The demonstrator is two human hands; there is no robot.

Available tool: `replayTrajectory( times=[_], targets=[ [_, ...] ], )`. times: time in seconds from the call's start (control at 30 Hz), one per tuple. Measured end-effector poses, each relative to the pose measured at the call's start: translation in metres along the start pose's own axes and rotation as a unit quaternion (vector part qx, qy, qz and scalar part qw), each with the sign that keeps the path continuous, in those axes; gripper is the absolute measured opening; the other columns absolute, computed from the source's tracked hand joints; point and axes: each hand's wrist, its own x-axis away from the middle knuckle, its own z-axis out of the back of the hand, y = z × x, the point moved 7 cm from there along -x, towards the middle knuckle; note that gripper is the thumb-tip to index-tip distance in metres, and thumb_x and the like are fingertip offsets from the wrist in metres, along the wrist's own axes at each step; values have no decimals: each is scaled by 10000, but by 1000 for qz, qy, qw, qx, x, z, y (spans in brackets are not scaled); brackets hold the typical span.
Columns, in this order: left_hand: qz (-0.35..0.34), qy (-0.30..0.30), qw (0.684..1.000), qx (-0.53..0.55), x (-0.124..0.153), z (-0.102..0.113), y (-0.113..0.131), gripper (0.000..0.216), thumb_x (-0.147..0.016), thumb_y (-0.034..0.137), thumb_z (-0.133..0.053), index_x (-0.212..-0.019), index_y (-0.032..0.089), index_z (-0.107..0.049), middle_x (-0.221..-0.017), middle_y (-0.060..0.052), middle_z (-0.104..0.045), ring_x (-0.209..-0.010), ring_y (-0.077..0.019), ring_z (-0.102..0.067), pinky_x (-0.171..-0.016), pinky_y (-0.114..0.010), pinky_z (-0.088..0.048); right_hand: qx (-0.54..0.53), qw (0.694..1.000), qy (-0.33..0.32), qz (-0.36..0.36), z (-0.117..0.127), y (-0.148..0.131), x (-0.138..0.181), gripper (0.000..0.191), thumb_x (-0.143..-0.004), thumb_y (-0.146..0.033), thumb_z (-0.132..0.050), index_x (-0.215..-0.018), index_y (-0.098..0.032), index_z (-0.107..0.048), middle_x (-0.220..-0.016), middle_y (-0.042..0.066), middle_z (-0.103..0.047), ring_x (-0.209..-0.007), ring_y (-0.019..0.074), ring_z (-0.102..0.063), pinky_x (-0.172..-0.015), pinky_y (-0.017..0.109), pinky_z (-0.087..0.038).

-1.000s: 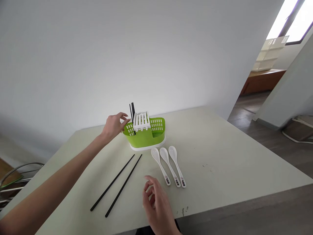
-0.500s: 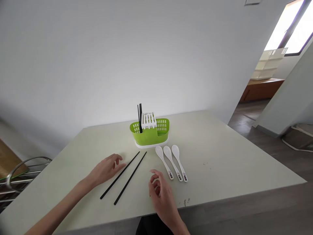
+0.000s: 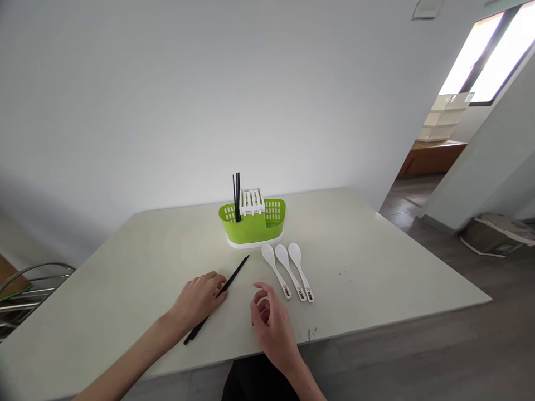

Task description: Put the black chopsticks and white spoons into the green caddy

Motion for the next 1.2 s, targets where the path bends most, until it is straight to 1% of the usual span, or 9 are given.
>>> replayTrajectory(
  times=[0.2,0.3,0.43,0.53,0.6,0.7,0.87,1.03,1.2],
  targets=[
    [3,-26,995,-101,-6,-1,-6,345,-933,43,-427,-1057,145,-733,-1121,-157,-743,-1030,-312,-733,-816,-385,-525,2,1000,-1,7,1,-3,0,370,-1049,-424,-503,-1362,-234,-560,-1019,42,-601,-672,123,-584,-612,268,-514],
    [-7,-11,997,-77,-8,5,-18,338,-931,63,-432,-990,163,-749,-1089,-146,-759,-993,-312,-739,-817,-400,-538,-2,1000,-3,8,1,-3,1,370,-1052,-414,-501,-1366,-227,-558,-1022,44,-599,-672,119,-577,-612,265,-518],
    [-30,110,986,123,-7,44,-34,248,-970,309,-525,-1026,236,-755,-1079,-80,-796,-954,-279,-762,-838,-381,-586,-9,1000,-10,7,1,-3,1,366,-1061,-404,-488,-1373,-222,-548,-1037,46,-587,-682,118,-578,-620,266,-515],
    [-21,211,929,303,-2,73,-44,326,-919,551,-632,-1029,263,-736,-1007,-44,-823,-939,-279,-786,-849,-374,-631,-13,1000,-17,-1,0,-2,2,362,-1069,-412,-473,-1373,-228,-541,-1036,45,-577,-691,122,-581,-625,269,-514],
    [-6,252,891,379,1,80,-48,417,-863,644,-692,-1021,260,-729,-997,-45,-832,-975,-293,-792,-902,-393,-638,-14,1000,-22,-4,-1,-1,2,364,-1070,-420,-470,-1374,-232,-540,-1041,46,-576,-695,124,-577,-622,269,-512],
    [-4,268,860,434,1,74,-45,469,-836,667,-733,-1030,240,-732,-1042,-60,-835,-1019,-294,-792,-974,-404,-626,-13,1000,-23,-3,-1,-1,2,366,-1068,-429,-474,-1374,-238,-538,-1048,44,-577,-695,122,-573,-629,268,-518],
    [-11,268,862,430,-7,55,-42,464,-853,664,-725,-1031,235,-736,-1026,-59,-838,-1003,-286,-798,-970,-403,-630,-5,1000,-23,-2,-1,-3,2,369,-1074,-440,-460,-1373,-238,-542,-1031,41,-586,-681,121,-568,-630,270,-516],
    [-5,270,860,434,-12,49,-43,498,-812,684,-752,-1012,228,-740,-1022,-67,-836,-990,-295,-798,-961,-419,-635,-7,1000,-16,-3,-1,-2,1,377,-1071,-444,-471,-1370,-230,-553,-1033,50,-606,-689,128,-585,-637,274,-525],
    [12,230,825,516,-12,43,-37,489,-783,650,-794,-997,215,-732,-992,-84,-835,-987,-310,-797,-980,-463,-636,6,1000,-9,-11,0,0,1,368,-1068,-459,-492,-1340,-231,-589,-1043,66,-641,-733,147,-627,-633,269,-527]
  ],
)
